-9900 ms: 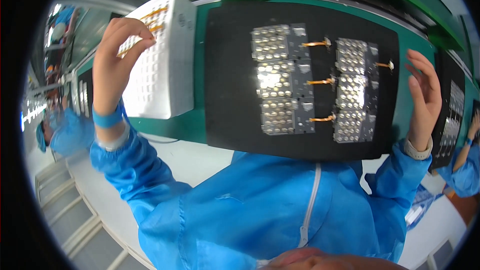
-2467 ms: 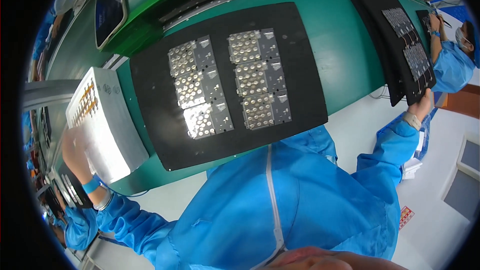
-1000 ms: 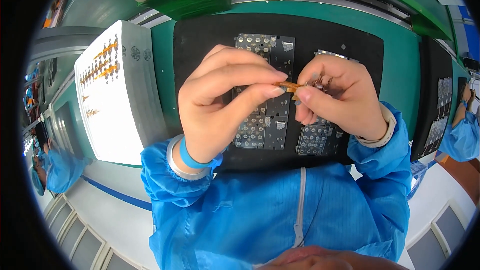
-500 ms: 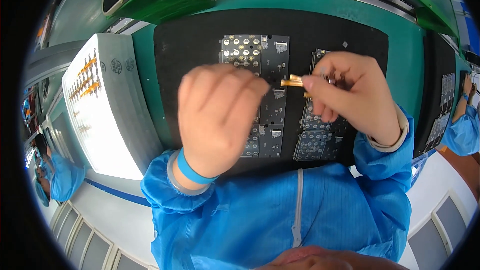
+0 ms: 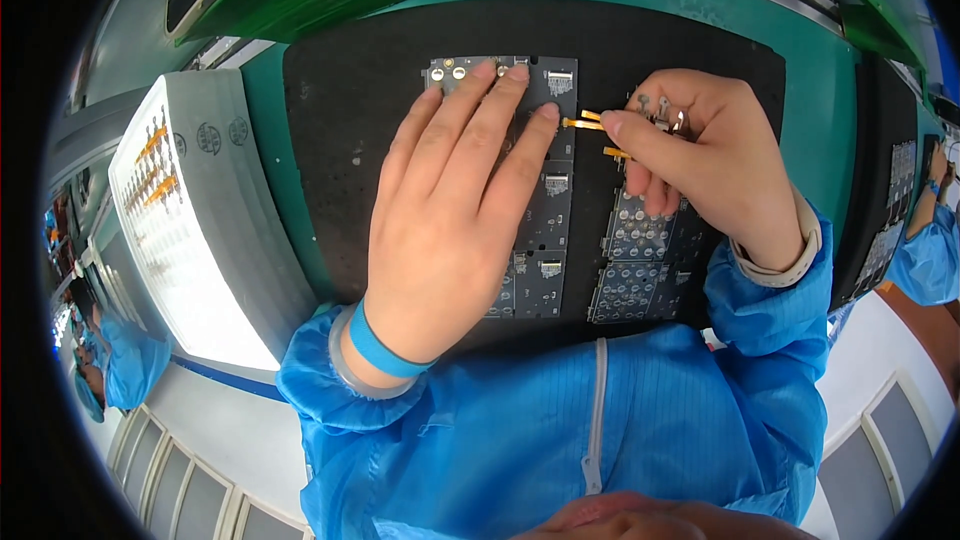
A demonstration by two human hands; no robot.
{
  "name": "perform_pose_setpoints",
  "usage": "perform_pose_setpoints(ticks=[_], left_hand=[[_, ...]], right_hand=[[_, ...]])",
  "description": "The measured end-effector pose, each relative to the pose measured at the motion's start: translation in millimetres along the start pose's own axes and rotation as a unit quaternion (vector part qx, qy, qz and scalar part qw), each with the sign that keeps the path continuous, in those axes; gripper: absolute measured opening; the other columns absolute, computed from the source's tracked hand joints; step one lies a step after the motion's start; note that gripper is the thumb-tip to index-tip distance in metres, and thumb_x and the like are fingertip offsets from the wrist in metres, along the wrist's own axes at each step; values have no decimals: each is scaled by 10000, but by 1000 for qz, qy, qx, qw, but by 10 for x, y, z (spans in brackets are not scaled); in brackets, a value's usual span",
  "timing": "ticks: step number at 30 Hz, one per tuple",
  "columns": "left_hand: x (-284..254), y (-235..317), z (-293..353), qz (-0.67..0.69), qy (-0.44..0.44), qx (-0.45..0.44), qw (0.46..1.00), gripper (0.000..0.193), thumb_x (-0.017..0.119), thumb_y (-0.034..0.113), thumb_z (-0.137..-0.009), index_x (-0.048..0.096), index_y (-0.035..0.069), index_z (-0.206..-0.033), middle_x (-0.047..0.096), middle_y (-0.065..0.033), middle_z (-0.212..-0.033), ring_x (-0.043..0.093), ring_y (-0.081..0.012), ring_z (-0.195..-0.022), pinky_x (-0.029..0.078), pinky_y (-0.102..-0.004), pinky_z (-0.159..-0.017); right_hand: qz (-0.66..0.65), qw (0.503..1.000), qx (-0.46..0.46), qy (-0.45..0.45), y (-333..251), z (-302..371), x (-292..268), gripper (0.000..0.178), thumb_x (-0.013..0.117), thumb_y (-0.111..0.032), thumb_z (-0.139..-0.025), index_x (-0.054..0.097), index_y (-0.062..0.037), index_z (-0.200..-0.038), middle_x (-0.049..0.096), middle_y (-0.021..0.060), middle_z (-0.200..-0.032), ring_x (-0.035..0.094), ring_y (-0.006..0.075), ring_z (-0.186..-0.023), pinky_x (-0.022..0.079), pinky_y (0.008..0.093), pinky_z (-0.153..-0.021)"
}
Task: The person connects flexible ribbon cables to printed circuit boards by hand at an assembly station.
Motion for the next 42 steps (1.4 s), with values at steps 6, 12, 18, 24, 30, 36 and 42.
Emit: perform_pose_setpoints(ticks=[6, 12, 18, 24, 30, 36, 42], left_hand=[[25, 34, 0, -28, -7, 12, 1000, 508, 590, -49, -681, 626, 101, -1164, 530, -142, -1273, 478, -327, -1212, 378, -447, -1013], [29, 33, 21, -37, 1, 15, 999, 512, 571, -42, -672, 630, 114, -1156, 523, -142, -1278, 466, -327, -1219, 384, -429, -1002], [-117, 37, 34, 156, 19, 27, 987, 303, 688, -20, -666, 693, 50, -961, 640, -92, -988, 588, -270, -894, 470, -355, -764], [-290, 156, 111, 309, 49, 75, 947, 204, 745, 28, -658, 699, 11, -856, 649, -89, -847, 582, -224, -755, 455, -300, -660], [-357, 245, 234, 257, 64, 120, 957, 195, 732, 68, -680, 700, 20, -866, 659, -86, -863, 582, -219, -765, 450, -294, -649], [-350, 285, 392, 148, 69, 154, 975, 199, 728, 54, -660, 682, 7, -848, 655, -90, -865, 582, -222, -767, 452, -301, -649], [-329, 191, 451, 65, 53, 111, 990, 203, 713, 0, -653, 653, 0, -847, 638, -104, -849, 583, -254, -774, 459, -339, -678]], right_hand=[[-1, 1000, -4, 1, 3, -1, -4, 224, 595, -183, -888, 596, 0, -760, 611, 54, -591, 597, 97, -492, 454, 192, -455], [-3, 999, 13, -37, 2, 92, -19, 204, 617, -178, -892, 604, 2, -796, 617, 43, -618, 593, 81, -521, 453, 180, -479], [-75, 982, 85, -154, 232, 388, 131, 150, 610, -148, -904, 615, -3, -868, 628, 29, -676, 587, 60, -568, 452, 172, -509], [-124, 975, 27, -181, 47, 517, 337, 134, 610, -134, -906, 602, -3, -878, 622, 34, -698, 591, 61, -600, 451, 174, -530], [-134, 974, 34, -181, 79, 551, 423, 128, 615, -132, -902, 598, -7, -883, 621, 33, -695, 590, 69, -594, 452, 177, -524], [-107, 985, 12, -133, 50, 555, 457, 112, 620, -116, -889, 607, -10, -853, 623, 34, -680, 591, 69, -584, 457, 184, -517], [-53, 994, 17, -91, 48, 502, 432, 127, 616, -114, -896, 608, -5, -832, 614, 28, -644, 575, 53, -540, 440, 167, -480]])
Point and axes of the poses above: each hand's wrist, its own z-axis away from the middle knuckle, its own x-axis out of the palm, y = z × x, the point moved 9 cm from there along -z, towards the middle knuckle
